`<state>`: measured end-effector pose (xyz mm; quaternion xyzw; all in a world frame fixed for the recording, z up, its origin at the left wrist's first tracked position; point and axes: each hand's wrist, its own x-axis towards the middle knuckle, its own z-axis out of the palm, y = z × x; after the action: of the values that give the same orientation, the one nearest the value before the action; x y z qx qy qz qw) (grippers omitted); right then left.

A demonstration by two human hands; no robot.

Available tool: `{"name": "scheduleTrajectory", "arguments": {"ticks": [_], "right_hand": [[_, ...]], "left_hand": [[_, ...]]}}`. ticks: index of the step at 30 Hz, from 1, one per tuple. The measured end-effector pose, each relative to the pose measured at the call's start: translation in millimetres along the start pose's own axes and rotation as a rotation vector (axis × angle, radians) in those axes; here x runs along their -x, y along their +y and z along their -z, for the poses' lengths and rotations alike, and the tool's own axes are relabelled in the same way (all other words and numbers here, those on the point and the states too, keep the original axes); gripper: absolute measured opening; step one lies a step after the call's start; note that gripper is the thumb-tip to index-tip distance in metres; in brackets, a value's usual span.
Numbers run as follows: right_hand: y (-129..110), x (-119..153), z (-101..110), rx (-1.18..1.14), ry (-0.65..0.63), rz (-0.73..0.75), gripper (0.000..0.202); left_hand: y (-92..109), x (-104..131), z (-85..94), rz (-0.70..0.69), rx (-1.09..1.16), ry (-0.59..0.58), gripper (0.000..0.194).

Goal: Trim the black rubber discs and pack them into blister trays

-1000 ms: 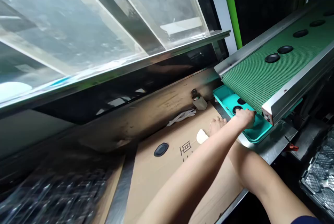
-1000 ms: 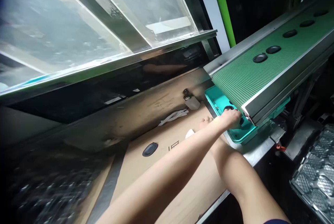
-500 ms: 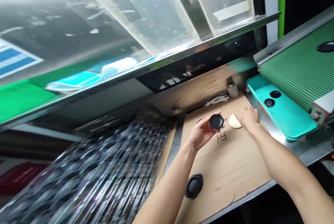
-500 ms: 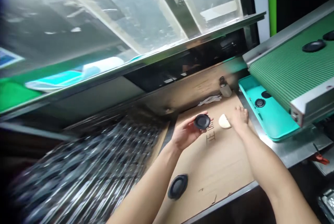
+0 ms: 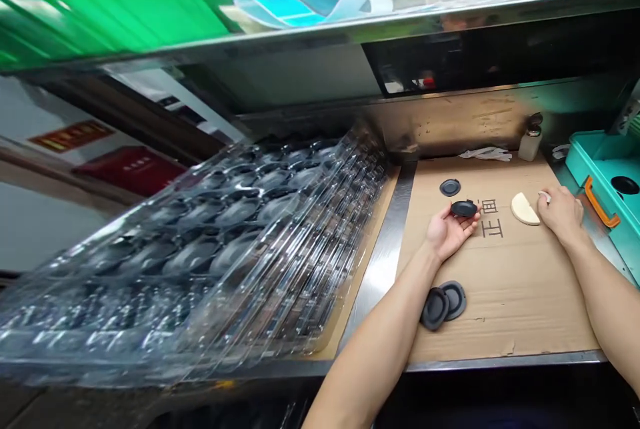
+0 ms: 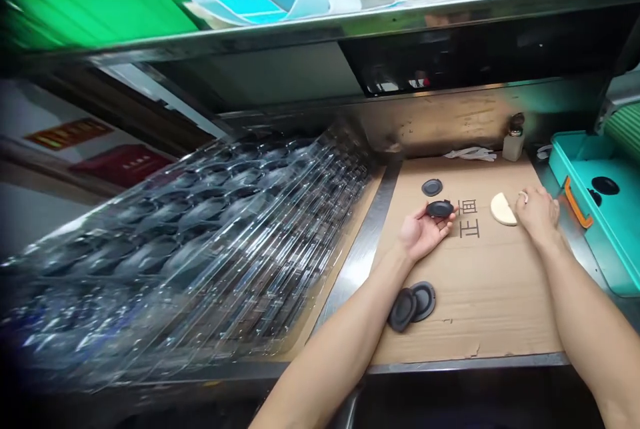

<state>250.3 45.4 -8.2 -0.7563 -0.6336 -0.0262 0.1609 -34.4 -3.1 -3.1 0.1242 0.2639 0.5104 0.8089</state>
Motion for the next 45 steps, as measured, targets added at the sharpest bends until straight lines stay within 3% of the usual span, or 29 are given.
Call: {"name": "scheduleTrajectory", "arguments": {"ticks": [6,12,21,24,29,35,41,45], "right_hand": [[3,-3,2,0.006,0.035,-0.019,0.040],[5,-6,2,0.001,0.038,-0.016,0.040],[7,-13,0,-0.081,0.066,0.016,0.039],[-2,-36,10,-0.142,0.104,0.037,0.037],[-24,-106,40,-0.088,0.184,0.043,0.031],[-45,-180,61,-0.018,0.102,0.010,0.033],[-48,-213,60,0.055,-0.064,0.029,0.028],[-44,-209,78,-0.039,0.015,0.018,0.031]], "left_hand": [[8,-7,-2.3,-0.034,0.070,0.095,0.039],[13,-5,-2.5,-0.028,0.094,0.100,0.035],[12,-9,6.8,0.006,-0.050,-0.060,0.039],[10,-12,9.6,0.018,-0.108,-0.073,0.037],[7,-12,8.5,0.028,-0.159,-0.076,0.034],[5,-10,6.7,0.022,-0.185,-0.083,0.035],[3,-12,7.6,0.007,-0.197,-0.112,0.037],[3,-14,7.5,0.008,-0.183,-0.116,0.037]]}}
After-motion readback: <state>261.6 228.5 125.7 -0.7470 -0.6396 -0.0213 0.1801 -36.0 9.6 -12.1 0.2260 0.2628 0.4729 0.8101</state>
